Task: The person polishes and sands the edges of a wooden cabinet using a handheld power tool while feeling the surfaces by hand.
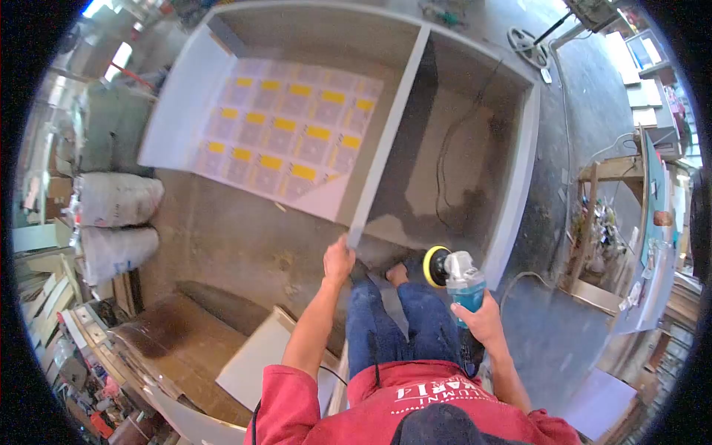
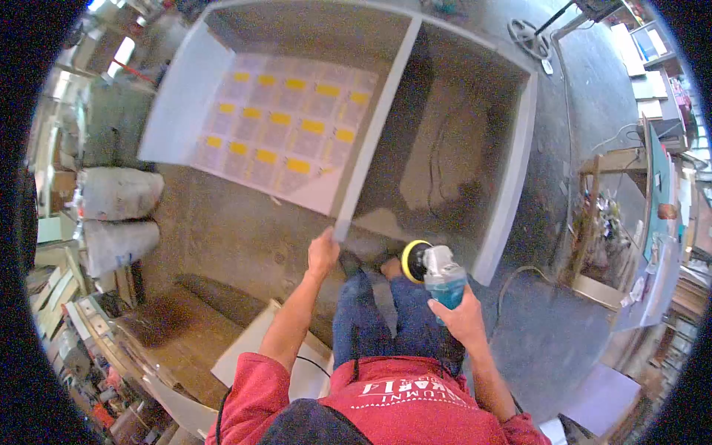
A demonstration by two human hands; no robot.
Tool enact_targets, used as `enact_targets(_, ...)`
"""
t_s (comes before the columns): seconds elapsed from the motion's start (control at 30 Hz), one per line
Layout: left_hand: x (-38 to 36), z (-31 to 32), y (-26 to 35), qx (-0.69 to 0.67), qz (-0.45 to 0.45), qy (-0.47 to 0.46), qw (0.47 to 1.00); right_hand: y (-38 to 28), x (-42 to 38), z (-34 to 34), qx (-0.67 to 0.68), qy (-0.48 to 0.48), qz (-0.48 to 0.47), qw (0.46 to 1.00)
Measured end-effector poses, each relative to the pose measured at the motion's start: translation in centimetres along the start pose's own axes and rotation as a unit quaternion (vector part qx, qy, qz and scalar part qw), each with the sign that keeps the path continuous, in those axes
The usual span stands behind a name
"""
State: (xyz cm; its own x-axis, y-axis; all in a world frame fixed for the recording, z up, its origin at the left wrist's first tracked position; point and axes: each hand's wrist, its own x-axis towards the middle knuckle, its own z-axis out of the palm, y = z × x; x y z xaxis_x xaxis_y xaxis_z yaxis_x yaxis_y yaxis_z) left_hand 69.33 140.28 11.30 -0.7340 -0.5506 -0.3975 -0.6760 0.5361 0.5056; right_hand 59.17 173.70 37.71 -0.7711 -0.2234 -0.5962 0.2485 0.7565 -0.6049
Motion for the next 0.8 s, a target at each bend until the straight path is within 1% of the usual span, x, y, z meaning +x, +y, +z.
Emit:
enact_targets(0.03, 0.2, -1.2, -2.6, 0.009, 0.011, 0.021, 1.000, -0.7, -0.7, 0.4, 0.028, 0.022, 0.003, 0.999)
enact_targets(0.07, 0.4, -2.1, -6.0, -0.017, 0.026, 0.000, 1.000, -0.3, -1.3, 1.2, 0.049, 0.057, -0.014, 0.997)
enact_targets(0.1, 1.3, -4.5, -8.6, -0.045, 0.044, -0.022, 0.998, -0.6, -2.1, 2.2, 0.062, 0.065, -0.030, 0.996)
enact_targets(0.17, 5.3, -12.7, -11.6, -0.001, 0.066, -0.071, 0.995, -1.7, -3.6, 3.8, 0.207, 0.108, -0.024, 0.972)
enact_targets(0.23, 11.6, -22.9, -12.8, 0.154, 0.081, -0.072, 0.982, -2.7, -4.6, 5.7, 0.250, 0.139, -0.027, 0.958)
enact_targets(0.27, 12.6, -29.3, -8.1, 0.140, 0.136, -0.026, 0.980, -2.1, -4.0, 4.0, 0.293, 0.139, 0.002, 0.946)
enact_targets(0.3, 15.3, -34.7, -5.8, 0.107, 0.108, -0.017, 0.988, -1.3, -3.6, 2.8, 0.332, 0.138, 0.033, 0.932)
enact_targets(0.33, 15.3, -40.6, -1.3, 0.215, 0.115, 0.059, 0.968, -1.0, -3.0, 2.1, 0.359, 0.168, 0.006, 0.918)
enact_targets(0.37, 18.1, -46.8, 0.4, 0.156, 0.084, 0.013, 0.984, -1.7, -3.6, 1.5, 0.359, 0.171, 0.007, 0.917)
enact_targets(0.4, 19.6, -51.9, 0.1, 0.143, 0.237, 0.128, 0.952, -2.8, -4.5, 1.3, 0.417, 0.190, 0.006, 0.889)
enact_targets(0.43, 17.8, -58.5, 2.9, 0.068, 0.232, 0.099, 0.965, -3.9, -5.4, 1.3, 0.473, 0.209, 0.005, 0.856)
enact_targets(0.5, 13.0, -68.1, 9.1, 0.153, 0.248, 0.238, 0.926, -5.0, -7.2, 1.3, 0.471, 0.235, 0.029, 0.850)
enact_targets(0.53, 16.3, -74.1, 7.1, 0.062, 0.352, 0.188, 0.915, -5.4, -8.3, 1.7, 0.516, 0.233, 0.038, 0.823)
enact_targets(0.57, 10.6, -77.8, 10.5, 0.162, 0.315, 0.232, 0.906, -6.3, -9.3, 2.5, 0.562, 0.231, 0.045, 0.793)
enact_targets(0.6, 10.2, -82.2, 10.4, 0.125, 0.311, 0.212, 0.918, -9.0, -11.5, 3.2, 0.584, 0.241, 0.038, 0.774)
enact_targets(0.63, 7.9, -84.7, 9.8, 0.138, 0.342, 0.225, 0.902, -10.2, -12.6, 4.7, 0.588, 0.296, 0.015, 0.752)
enact_targets(0.7, 3.1, -89.8, 8.8, 0.166, 0.400, 0.251, 0.866, -11.9, -14.7, 7.4, 0.630, 0.329, 0.000, 0.703)
enact_targets(0.73, 0.7, -90.6, 7.9, 0.140, 0.383, 0.249, 0.879, -12.2, -15.5, 8.8, 0.631, 0.337, 0.007, 0.699)
enact_targets(0.77, -4.8, -87.6, 9.1, 0.128, 0.387, 0.263, 0.874, -12.4, -16.4, 10.2, 0.656, 0.326, -0.027, 0.680)
enact_targets(0.8, -6.1, -87.5, 7.2, 0.106, 0.397, 0.252, 0.876, -12.6, -17.3, 11.3, 0.679, 0.313, -0.061, 0.661)
